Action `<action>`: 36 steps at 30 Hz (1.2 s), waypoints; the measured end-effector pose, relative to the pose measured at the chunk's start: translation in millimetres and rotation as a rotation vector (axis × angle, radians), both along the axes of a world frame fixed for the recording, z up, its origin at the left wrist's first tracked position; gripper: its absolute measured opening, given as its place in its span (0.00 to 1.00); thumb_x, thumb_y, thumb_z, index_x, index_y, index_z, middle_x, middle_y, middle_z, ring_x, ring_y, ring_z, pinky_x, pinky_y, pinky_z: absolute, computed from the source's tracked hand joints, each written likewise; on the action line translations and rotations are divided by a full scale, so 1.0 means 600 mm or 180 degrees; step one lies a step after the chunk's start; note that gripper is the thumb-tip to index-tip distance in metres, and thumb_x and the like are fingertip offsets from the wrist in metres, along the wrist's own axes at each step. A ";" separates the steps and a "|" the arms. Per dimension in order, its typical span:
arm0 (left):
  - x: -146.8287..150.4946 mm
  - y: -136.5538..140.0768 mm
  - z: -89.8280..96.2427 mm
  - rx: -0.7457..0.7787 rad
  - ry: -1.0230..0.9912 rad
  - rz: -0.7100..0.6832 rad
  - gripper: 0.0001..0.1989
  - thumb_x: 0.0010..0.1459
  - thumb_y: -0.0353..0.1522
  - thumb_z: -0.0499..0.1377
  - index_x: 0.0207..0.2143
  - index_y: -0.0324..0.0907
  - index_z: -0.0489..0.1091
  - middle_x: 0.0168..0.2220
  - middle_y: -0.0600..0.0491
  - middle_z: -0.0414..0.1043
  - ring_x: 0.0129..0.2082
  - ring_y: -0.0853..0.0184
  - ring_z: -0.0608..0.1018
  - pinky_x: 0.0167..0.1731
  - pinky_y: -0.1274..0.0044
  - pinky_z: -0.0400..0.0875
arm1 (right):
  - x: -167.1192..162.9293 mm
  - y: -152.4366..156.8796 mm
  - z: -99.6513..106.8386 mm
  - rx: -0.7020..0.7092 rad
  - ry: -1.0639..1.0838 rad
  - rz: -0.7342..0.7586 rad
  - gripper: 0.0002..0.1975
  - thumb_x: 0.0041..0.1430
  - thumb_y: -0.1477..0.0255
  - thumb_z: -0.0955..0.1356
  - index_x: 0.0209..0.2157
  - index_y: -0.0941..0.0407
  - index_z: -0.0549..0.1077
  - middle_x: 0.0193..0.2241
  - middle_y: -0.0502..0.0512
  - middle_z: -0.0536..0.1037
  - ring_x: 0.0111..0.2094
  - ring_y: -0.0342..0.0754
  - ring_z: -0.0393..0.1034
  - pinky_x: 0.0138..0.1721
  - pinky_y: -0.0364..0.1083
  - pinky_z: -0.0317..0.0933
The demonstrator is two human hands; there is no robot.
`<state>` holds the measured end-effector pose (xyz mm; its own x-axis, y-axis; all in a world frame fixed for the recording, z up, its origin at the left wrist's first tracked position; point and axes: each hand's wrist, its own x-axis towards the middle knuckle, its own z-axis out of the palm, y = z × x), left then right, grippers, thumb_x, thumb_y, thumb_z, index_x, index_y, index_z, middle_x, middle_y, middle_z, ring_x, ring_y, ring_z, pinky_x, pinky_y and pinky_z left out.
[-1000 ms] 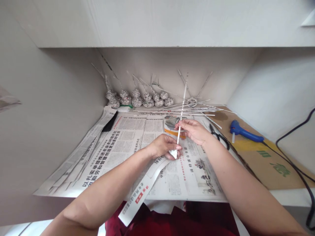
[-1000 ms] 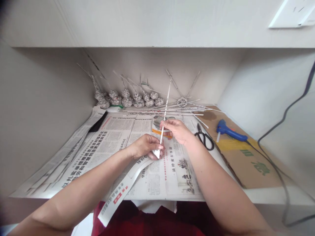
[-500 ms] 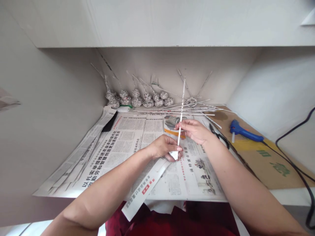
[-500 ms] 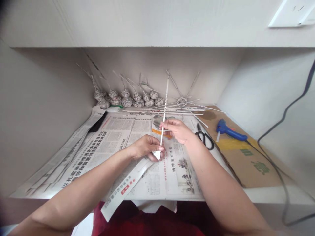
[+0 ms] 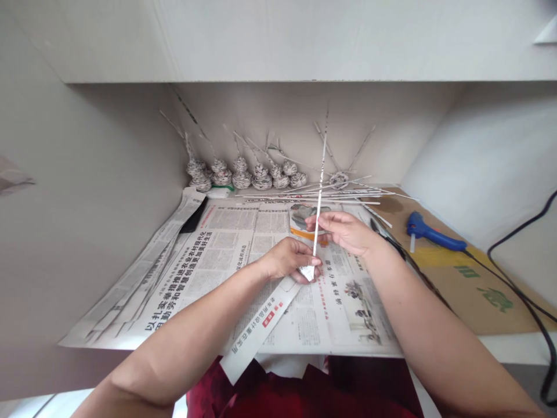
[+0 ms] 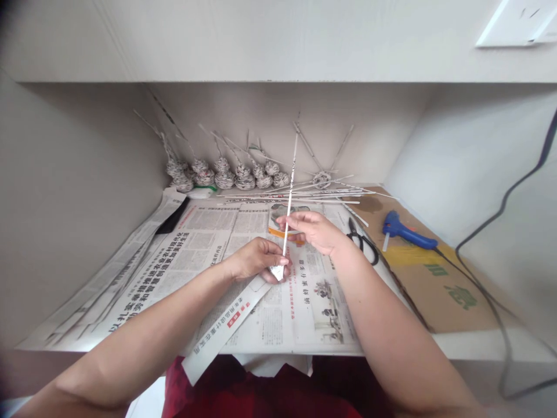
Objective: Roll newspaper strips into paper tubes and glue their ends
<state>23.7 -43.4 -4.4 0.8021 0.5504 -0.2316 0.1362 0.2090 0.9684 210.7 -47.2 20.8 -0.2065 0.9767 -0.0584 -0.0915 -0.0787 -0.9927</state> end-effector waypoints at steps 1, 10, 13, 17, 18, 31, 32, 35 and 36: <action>0.000 0.000 0.000 -0.0008 0.0002 0.0010 0.18 0.45 0.42 0.65 0.32 0.35 0.73 0.30 0.46 0.74 0.28 0.66 0.76 0.25 0.76 0.73 | -0.001 0.000 0.000 -0.0026 -0.0023 0.0062 0.14 0.48 0.62 0.72 0.34 0.57 0.77 0.38 0.58 0.77 0.33 0.46 0.71 0.28 0.44 0.62; -0.001 0.001 0.004 -0.0015 0.0012 -0.0034 0.18 0.45 0.41 0.65 0.32 0.35 0.73 0.30 0.47 0.74 0.28 0.67 0.76 0.25 0.76 0.72 | 0.002 0.004 -0.002 0.0083 0.0162 -0.0043 0.13 0.49 0.63 0.71 0.33 0.57 0.77 0.35 0.57 0.77 0.36 0.48 0.71 0.34 0.45 0.64; -0.001 0.001 0.002 -0.0006 0.0019 -0.0096 0.18 0.45 0.41 0.65 0.32 0.35 0.73 0.30 0.47 0.74 0.29 0.66 0.76 0.25 0.76 0.72 | 0.003 0.004 -0.002 0.0117 0.0163 -0.0192 0.10 0.47 0.65 0.73 0.30 0.56 0.77 0.32 0.55 0.78 0.34 0.46 0.71 0.33 0.45 0.64; 0.000 0.002 -0.002 0.0022 -0.0063 -0.0170 0.18 0.45 0.41 0.65 0.31 0.34 0.73 0.29 0.47 0.74 0.28 0.65 0.76 0.24 0.75 0.73 | 0.002 0.004 -0.002 0.0137 0.0148 -0.0298 0.11 0.47 0.63 0.72 0.29 0.56 0.77 0.31 0.54 0.78 0.33 0.46 0.71 0.32 0.45 0.63; 0.000 0.002 -0.002 0.0014 -0.0081 -0.0144 0.18 0.46 0.41 0.64 0.32 0.34 0.73 0.28 0.47 0.73 0.28 0.65 0.76 0.25 0.75 0.73 | 0.001 0.003 -0.002 0.0101 0.0095 -0.0143 0.12 0.48 0.63 0.72 0.31 0.56 0.77 0.34 0.55 0.78 0.34 0.47 0.71 0.32 0.45 0.63; -0.001 0.004 -0.005 -0.0024 -0.0155 -0.0184 0.17 0.46 0.40 0.64 0.32 0.34 0.73 0.28 0.47 0.73 0.27 0.65 0.76 0.24 0.74 0.73 | 0.004 0.003 -0.002 0.0065 0.0013 -0.0123 0.11 0.46 0.64 0.73 0.30 0.56 0.77 0.34 0.55 0.77 0.34 0.47 0.71 0.32 0.46 0.62; -0.001 0.004 -0.004 -0.0006 -0.0139 -0.0204 0.17 0.46 0.40 0.64 0.32 0.34 0.73 0.28 0.47 0.73 0.28 0.65 0.76 0.24 0.75 0.73 | 0.004 0.003 -0.003 0.0113 0.0059 -0.0278 0.10 0.46 0.64 0.73 0.29 0.56 0.76 0.31 0.53 0.77 0.33 0.46 0.71 0.32 0.46 0.62; -0.002 0.003 -0.002 0.0006 -0.0103 -0.0149 0.17 0.46 0.40 0.65 0.31 0.34 0.73 0.28 0.47 0.73 0.27 0.65 0.76 0.24 0.74 0.73 | 0.003 0.003 -0.001 0.0137 0.0073 -0.0200 0.11 0.48 0.63 0.72 0.30 0.56 0.77 0.32 0.55 0.77 0.35 0.47 0.71 0.34 0.47 0.63; -0.002 0.003 -0.001 -0.0002 -0.0108 -0.0117 0.17 0.46 0.40 0.65 0.31 0.34 0.73 0.28 0.47 0.73 0.28 0.65 0.76 0.24 0.74 0.73 | 0.003 0.002 0.000 0.0095 0.0039 -0.0050 0.12 0.49 0.62 0.71 0.32 0.56 0.77 0.35 0.56 0.77 0.35 0.47 0.71 0.33 0.47 0.63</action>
